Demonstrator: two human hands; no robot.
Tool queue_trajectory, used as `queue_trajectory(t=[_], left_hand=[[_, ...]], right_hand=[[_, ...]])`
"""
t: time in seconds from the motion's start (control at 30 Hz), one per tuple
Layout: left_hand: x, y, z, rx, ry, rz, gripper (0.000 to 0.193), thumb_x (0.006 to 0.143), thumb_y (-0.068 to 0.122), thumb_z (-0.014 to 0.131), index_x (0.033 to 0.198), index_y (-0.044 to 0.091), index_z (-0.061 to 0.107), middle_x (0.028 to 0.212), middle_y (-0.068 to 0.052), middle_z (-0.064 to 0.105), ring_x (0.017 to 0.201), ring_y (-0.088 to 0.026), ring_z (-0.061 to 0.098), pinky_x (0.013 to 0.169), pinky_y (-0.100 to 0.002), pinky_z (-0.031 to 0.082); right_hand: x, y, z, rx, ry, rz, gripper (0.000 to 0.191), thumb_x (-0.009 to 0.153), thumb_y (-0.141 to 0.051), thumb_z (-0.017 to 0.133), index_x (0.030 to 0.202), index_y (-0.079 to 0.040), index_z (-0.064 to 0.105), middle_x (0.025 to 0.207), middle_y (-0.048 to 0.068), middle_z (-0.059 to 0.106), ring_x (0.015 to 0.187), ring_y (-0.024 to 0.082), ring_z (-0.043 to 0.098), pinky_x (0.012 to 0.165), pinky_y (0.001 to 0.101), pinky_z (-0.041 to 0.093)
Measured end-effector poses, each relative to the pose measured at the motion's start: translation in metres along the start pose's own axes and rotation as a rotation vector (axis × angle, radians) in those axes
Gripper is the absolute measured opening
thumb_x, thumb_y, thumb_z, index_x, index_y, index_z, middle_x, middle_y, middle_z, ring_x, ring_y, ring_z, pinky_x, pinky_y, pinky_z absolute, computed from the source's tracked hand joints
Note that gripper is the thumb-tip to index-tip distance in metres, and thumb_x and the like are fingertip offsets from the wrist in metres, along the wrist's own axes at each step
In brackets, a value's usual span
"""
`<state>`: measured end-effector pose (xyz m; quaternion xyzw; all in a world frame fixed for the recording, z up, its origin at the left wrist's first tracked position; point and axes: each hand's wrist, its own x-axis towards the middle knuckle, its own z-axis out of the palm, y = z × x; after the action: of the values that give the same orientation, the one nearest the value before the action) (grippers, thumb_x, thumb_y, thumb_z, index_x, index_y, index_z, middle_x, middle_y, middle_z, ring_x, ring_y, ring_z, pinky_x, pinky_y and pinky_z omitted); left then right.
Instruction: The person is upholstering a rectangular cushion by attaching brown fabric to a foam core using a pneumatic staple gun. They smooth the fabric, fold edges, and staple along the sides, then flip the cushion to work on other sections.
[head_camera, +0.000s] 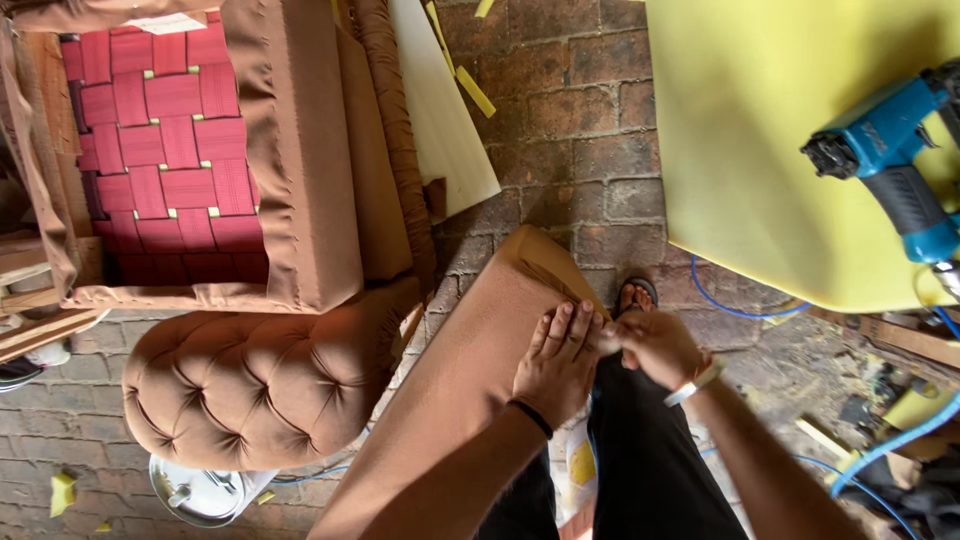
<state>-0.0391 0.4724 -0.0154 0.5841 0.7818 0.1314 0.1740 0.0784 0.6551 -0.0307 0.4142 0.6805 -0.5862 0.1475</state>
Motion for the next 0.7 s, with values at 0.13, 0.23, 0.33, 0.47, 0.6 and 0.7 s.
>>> queue_trajectory(t=[0.13,0.23,0.33,0.47,0.6,0.7], left_hand=[[0.003,0.004,-0.002,0.056,0.023,0.035,0.059,0.102,0.022,0.046,0.157,0.002,0.041,0.168,-0.016,0.032,0.156,-0.034,0.029,0.128,-0.048,0.019],[0.006,0.01,-0.002,0.034,0.065,0.037,0.06,0.099,0.018,0.046,0.157,0.001,0.041,0.167,-0.015,0.033,0.155,-0.032,0.031,0.128,-0.048,0.021],[0.007,0.013,0.0,0.035,0.092,0.026,0.06,0.099,0.016,0.046,0.157,0.002,0.042,0.167,-0.015,0.036,0.154,-0.032,0.033,0.128,-0.047,0.023],[0.004,0.012,0.003,0.051,0.169,0.035,0.059,0.1,0.016,0.046,0.158,0.004,0.042,0.167,-0.014,0.038,0.155,-0.029,0.035,0.13,-0.045,0.023],[0.002,0.013,0.006,0.075,0.111,0.046,0.06,0.1,0.016,0.045,0.158,0.003,0.041,0.166,-0.015,0.038,0.153,-0.029,0.036,0.129,-0.045,0.023],[0.005,0.015,0.008,0.11,0.158,0.034,0.061,0.1,0.017,0.044,0.159,0.004,0.039,0.166,-0.013,0.037,0.154,-0.027,0.036,0.129,-0.043,0.022]], right_hand=[[-0.006,-0.029,-0.107,-0.418,0.834,-0.475,0.016,0.108,-0.016,0.076,0.12,-0.01,0.068,0.115,0.01,0.074,0.109,0.028,0.072,0.096,0.0413,0.057],[0.004,-0.057,-0.184,-0.897,0.95,-0.333,0.063,0.086,-0.024,0.095,0.125,0.0,0.052,0.125,0.017,0.059,0.119,0.037,0.055,0.104,0.0498,0.048],[0.024,-0.067,-0.212,-0.822,0.936,-0.097,0.082,0.071,-0.028,0.099,0.127,0.001,0.047,0.125,0.028,0.051,0.115,0.047,0.049,0.097,0.0546,0.045],[0.031,-0.064,-0.227,-0.768,0.9,-0.022,0.11,0.068,-0.045,0.105,0.14,0.004,0.038,0.132,0.034,0.056,0.12,0.049,0.054,0.099,0.0524,0.046],[0.005,-0.061,-0.23,-0.842,0.714,-0.127,0.068,0.085,-0.028,0.082,0.134,0.005,0.048,0.11,0.028,0.071,0.104,0.042,0.069,0.092,0.0474,0.057],[-0.034,-0.075,-0.196,-0.732,0.403,0.388,0.061,0.097,-0.055,0.079,0.101,0.007,0.074,0.077,0.024,0.073,0.069,0.036,0.078,0.068,0.0448,0.061]])
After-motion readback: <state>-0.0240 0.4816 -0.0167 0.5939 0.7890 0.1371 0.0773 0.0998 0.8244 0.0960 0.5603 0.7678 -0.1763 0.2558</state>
